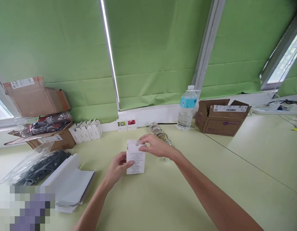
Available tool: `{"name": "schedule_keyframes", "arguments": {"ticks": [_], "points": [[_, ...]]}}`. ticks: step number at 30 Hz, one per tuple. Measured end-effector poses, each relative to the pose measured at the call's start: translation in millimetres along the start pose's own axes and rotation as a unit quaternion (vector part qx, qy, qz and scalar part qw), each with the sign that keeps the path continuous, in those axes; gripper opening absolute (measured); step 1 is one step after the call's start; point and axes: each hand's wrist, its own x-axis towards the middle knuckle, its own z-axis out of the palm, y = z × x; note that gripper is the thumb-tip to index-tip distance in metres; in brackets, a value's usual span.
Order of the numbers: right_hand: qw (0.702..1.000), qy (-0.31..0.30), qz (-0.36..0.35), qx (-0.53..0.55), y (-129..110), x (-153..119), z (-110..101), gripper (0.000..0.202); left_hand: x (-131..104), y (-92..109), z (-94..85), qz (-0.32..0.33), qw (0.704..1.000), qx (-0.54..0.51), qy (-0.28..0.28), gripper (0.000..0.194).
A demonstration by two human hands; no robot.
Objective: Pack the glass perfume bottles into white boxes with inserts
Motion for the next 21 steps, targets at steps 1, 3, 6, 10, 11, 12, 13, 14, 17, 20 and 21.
{"name": "schedule_keyframes", "arguments": {"ticks": [1,3,6,10,11,12,13,14,17,20,21], "points": [[1.000,0.017,-0.009,0.007,1,0,-2,0.017,0,0,0.9,-0.005,1.000,-0.003,0.000,0.039],[0.997,0.071,-0.016,0.031,0,1,-9,0.018,0,0,2.3,-0.012,1.000,-0.007,-0.003,0.039],[0.981,0.169,-0.007,0.090,-4,0,-25,0.024,1,-2,3.4,-0.019,1.000,-0.006,-0.004,0.041],[0.947,0.283,0.010,0.151,-2,-7,-47,0.028,3,-7,4.3,-0.022,1.000,0.002,0.011,0.041],[0.940,0.299,0.017,0.161,-1,-9,-51,0.028,3,-9,4.4,-0.025,0.999,0.006,0.019,0.042],[0.937,0.306,0.024,0.168,1,-11,-55,0.029,4,-11,4.3,-0.032,0.999,0.010,0.027,0.044],[0.936,0.304,0.030,0.174,3,-12,-57,0.029,4,-13,3.8,-0.039,0.998,0.019,0.034,0.046],[0.939,0.294,0.035,0.177,4,-13,-58,0.030,4,-16,2.8,-0.045,0.997,0.035,0.043,0.048],[0.949,0.254,0.051,0.179,5,-13,-56,0.030,5,-23,-3.0,-0.064,0.982,0.153,0.096,0.057],[0.956,0.225,0.069,0.172,3,-10,-47,0.030,4,-24,-8.1,-0.041,0.936,0.296,0.189,0.056],[0.958,0.216,0.072,0.172,3,-9,-43,0.031,4,-22,-8.0,-0.019,0.923,0.319,0.213,0.052]]}}
